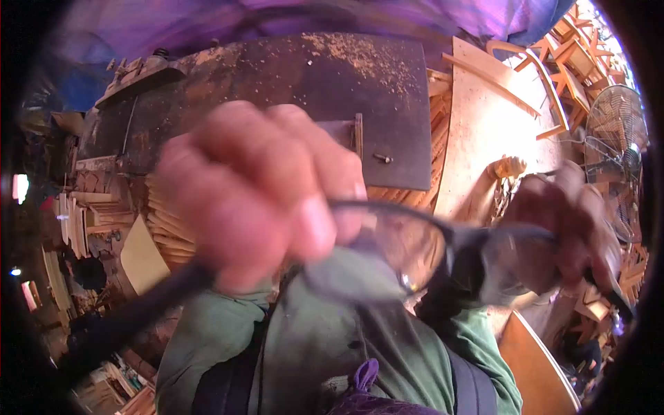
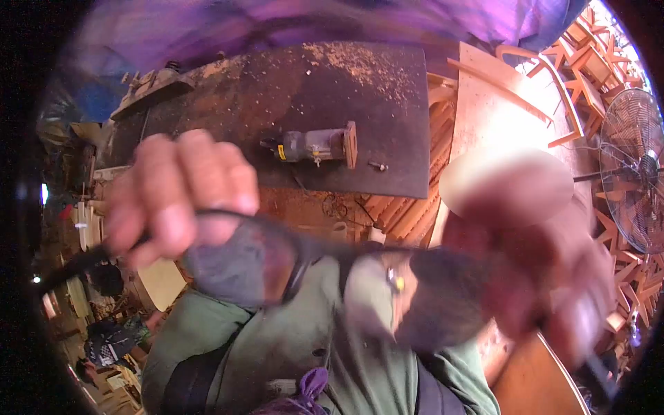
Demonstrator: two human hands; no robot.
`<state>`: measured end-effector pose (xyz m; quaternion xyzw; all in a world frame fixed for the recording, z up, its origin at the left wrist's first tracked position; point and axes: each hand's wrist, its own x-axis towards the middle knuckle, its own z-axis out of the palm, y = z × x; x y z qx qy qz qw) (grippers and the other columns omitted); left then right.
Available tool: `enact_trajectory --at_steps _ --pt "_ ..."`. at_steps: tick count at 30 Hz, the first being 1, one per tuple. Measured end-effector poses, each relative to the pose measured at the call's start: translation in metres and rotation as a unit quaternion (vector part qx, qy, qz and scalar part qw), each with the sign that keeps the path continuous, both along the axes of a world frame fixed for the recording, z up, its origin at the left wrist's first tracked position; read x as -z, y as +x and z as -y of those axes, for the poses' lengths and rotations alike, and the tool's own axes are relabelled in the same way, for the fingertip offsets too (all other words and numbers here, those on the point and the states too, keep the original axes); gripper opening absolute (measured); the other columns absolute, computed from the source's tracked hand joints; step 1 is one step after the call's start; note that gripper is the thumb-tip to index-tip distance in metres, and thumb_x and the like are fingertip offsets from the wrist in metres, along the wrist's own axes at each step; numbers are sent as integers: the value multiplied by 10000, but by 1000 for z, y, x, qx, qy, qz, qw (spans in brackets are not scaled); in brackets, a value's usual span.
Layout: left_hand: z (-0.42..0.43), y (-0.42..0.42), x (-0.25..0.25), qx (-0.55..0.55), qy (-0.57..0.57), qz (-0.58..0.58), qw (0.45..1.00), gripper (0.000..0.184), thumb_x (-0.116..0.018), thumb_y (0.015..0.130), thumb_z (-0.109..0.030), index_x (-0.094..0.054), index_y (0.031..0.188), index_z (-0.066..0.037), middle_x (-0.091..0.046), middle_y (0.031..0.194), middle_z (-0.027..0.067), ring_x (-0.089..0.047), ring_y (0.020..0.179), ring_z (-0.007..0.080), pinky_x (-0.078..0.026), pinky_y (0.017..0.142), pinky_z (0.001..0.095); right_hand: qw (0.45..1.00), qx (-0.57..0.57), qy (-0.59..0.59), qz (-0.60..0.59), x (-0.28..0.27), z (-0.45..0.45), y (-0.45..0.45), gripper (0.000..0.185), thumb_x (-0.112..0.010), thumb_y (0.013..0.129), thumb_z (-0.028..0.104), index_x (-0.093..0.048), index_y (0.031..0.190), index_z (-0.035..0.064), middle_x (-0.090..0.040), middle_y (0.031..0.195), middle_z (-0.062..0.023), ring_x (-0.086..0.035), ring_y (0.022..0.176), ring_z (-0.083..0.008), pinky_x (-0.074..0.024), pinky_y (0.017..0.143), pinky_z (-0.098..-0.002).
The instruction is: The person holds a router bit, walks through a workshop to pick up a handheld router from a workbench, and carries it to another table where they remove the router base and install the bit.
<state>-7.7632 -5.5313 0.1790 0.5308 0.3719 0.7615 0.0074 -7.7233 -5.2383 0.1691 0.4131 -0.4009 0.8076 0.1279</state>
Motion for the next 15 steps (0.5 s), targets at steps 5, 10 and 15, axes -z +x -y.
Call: enact_trajectory --at_steps 5,10,15 --pt "-1 -1 27 15 10 29 999 319 -725 974 -170 -706 1280 -85 -710 1124 182 -680 996 302 -614 816 434 994 67 38 -77 32 10 -18 341 -716 989 161 -662 1326 161 -676 1023 -89 -598 866 -244 -590 684 -319" --pt "-13 22 -1 -28 23 18 999 290 -756 942 -115 -731 1231 -100 -711 1160 188 -693 951 295 -610 799 452 995 -84 44 -41 -3 -6 -8 339 -795 924 187 -741 1257 216 -692 1064 3 -547 937 -178 -505 739 -295" --pt "1 44 -47 -98 -42 6 994 255 -815 872 -94 -802 1095 -217 -780 1045 85 -760 876 236 -653 815 440 991 -109 8 -72 -18 -28 -2 318 -799 911 153 -756 1223 196 -700 1066 3 -557 952 -160 -500 791 -293"
